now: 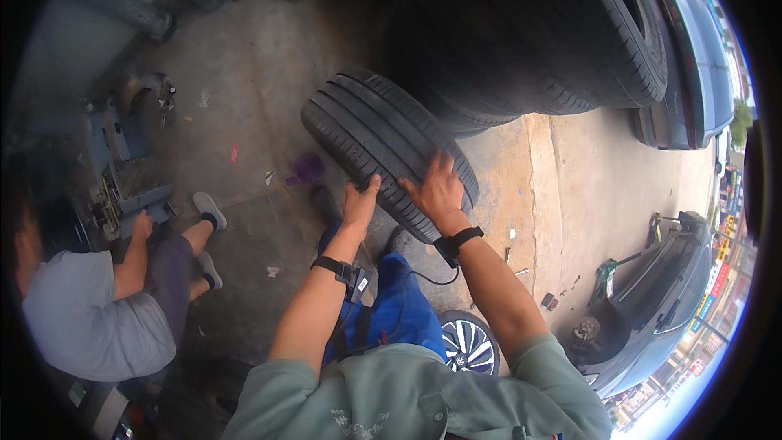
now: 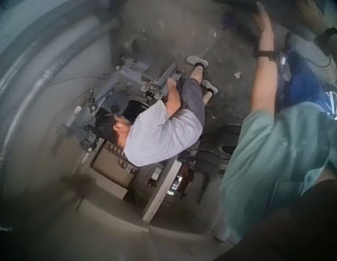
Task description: The person removes a tire from a rim using a tire changer machine and a pry bar. The person then handles a new tire, peeling off a sticker, and sprays a liquid from a purple bottle onto the bead of the tire.
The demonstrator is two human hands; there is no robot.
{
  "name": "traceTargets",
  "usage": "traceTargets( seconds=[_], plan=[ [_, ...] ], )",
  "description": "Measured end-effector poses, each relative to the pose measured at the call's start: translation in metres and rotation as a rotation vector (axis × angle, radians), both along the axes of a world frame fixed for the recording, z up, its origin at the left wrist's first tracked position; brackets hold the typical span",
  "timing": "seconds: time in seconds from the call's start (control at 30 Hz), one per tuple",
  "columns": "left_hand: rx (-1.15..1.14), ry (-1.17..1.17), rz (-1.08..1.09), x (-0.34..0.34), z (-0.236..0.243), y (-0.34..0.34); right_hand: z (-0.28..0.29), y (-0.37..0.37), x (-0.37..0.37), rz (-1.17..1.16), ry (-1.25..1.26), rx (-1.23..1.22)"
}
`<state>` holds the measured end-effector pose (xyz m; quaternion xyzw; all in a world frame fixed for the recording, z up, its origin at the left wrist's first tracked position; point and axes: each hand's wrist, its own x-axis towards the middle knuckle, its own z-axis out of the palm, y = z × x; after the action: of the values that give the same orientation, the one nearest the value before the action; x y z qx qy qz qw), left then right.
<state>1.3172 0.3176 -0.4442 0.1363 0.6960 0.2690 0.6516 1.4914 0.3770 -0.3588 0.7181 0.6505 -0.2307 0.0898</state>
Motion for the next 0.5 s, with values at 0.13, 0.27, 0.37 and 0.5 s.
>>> traceTargets(
  seconds=[0.13,0.27,0.37,0.5],
  plan=[
    [-0.097,0.065,-0.304,-0.007,0.015,-0.034,-0.002,0.074,0.007,-0.187,0.438,-0.075],
    [0.069,0.221,-0.346,-0.029,-0.002,-0.013,-0.02,0.065,0.023,-0.157,0.326,-0.046],
    [0.269,0.289,-0.322,-0.043,0.0,0.041,-0.052,0.054,0.025,-0.049,0.282,0.033],
    [0.187,0.194,-0.332,-0.074,0.01,0.12,-0.052,0.114,-0.017,0.036,0.181,0.112]
  ],
)
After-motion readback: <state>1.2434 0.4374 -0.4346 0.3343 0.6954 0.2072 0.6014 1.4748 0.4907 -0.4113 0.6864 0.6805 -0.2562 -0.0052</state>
